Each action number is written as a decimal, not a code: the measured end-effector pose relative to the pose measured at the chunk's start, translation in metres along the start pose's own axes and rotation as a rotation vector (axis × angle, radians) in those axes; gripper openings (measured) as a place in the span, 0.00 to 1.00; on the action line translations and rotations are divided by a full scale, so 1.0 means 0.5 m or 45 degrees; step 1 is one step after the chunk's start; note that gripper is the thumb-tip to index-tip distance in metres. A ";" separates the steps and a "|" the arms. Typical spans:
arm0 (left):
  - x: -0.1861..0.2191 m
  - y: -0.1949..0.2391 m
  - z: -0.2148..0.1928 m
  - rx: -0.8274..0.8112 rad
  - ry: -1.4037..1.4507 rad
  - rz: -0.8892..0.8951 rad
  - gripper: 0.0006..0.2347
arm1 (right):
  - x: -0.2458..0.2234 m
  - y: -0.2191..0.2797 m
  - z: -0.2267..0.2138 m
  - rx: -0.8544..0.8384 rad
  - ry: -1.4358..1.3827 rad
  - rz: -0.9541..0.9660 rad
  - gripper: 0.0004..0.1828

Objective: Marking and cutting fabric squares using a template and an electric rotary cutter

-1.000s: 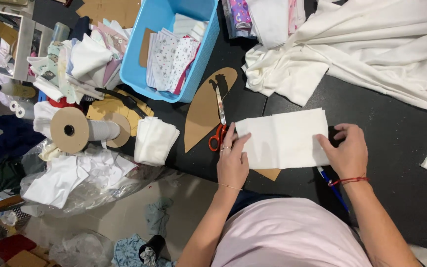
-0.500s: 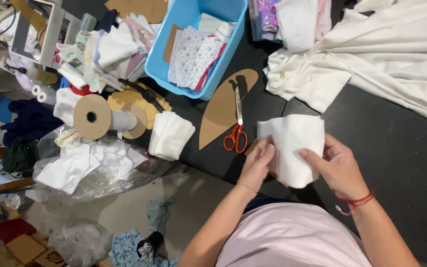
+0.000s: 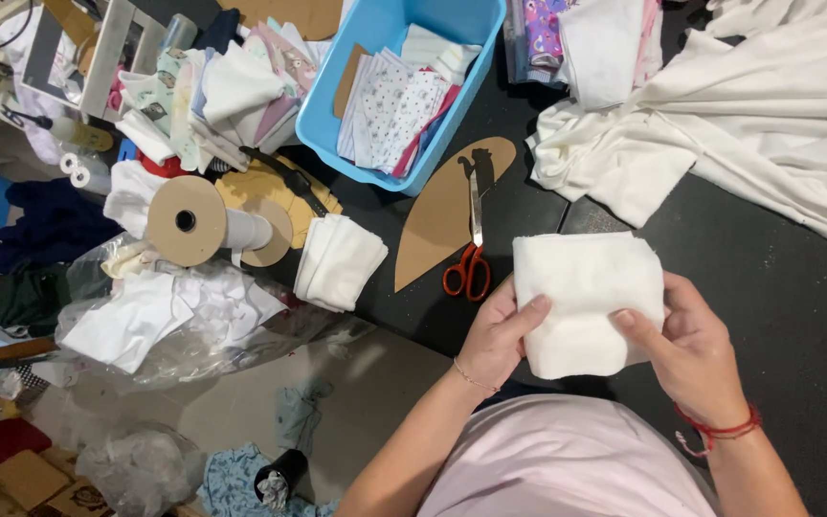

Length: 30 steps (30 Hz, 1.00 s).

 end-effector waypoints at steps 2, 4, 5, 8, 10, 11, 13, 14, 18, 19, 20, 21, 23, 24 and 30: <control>0.017 0.010 0.018 -0.057 -0.020 0.037 0.18 | -0.008 0.007 -0.005 -0.020 -0.076 -0.077 0.23; 0.029 0.023 0.026 0.018 -0.068 -0.036 0.19 | -0.024 0.013 -0.006 -0.006 -0.088 -0.104 0.21; 0.031 0.025 0.028 0.019 -0.070 -0.036 0.19 | -0.025 0.015 -0.006 -0.007 -0.090 -0.104 0.21; 0.038 0.028 0.028 0.041 -0.020 0.004 0.19 | -0.034 0.020 -0.002 -0.043 -0.104 -0.137 0.28; 0.044 0.028 0.027 0.053 -0.114 0.048 0.19 | -0.041 0.022 0.007 -0.113 -0.082 -0.142 0.33; 0.046 0.030 0.027 0.054 -0.114 0.047 0.19 | -0.032 0.023 0.002 -0.113 -0.083 -0.141 0.33; 0.057 0.035 0.036 0.018 -0.260 0.108 0.21 | -0.016 0.026 0.000 -0.167 -0.152 -0.152 0.34; 0.058 0.037 0.035 0.019 -0.260 0.108 0.21 | -0.022 0.027 0.003 -0.168 -0.152 -0.152 0.34; 0.060 0.044 0.041 -0.056 -0.315 0.084 0.25 | -0.032 0.029 0.007 -0.185 -0.116 -0.153 0.33; 0.059 0.046 0.042 -0.079 -0.318 0.067 0.26 | -0.030 0.029 0.007 -0.187 -0.127 -0.156 0.33; 0.060 0.045 0.040 -0.078 -0.317 0.068 0.26 | -0.032 0.028 0.008 -0.188 -0.126 -0.157 0.33; 0.060 0.045 0.042 -0.094 -0.318 0.075 0.27 | -0.034 0.029 0.009 -0.191 -0.122 -0.161 0.33; 0.058 0.044 0.042 -0.108 -0.317 0.084 0.27 | -0.030 0.028 0.007 -0.196 -0.117 -0.166 0.33; 0.055 0.043 0.040 -0.099 -0.286 0.088 0.26 | -0.023 0.027 0.005 -0.190 -0.126 -0.163 0.33; 0.054 0.036 0.030 0.099 -0.318 0.050 0.21 | -0.025 0.022 0.017 -0.140 -0.123 -0.053 0.33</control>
Point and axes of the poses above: each hand's wrist, its own y-axis away from the middle knuckle, its own z-axis out of the palm, x = y × z, the point moved 8 cm from there along -y, towards the middle knuckle, and after that the axes turned 7 degrees about -z, right-handed, at the moved point
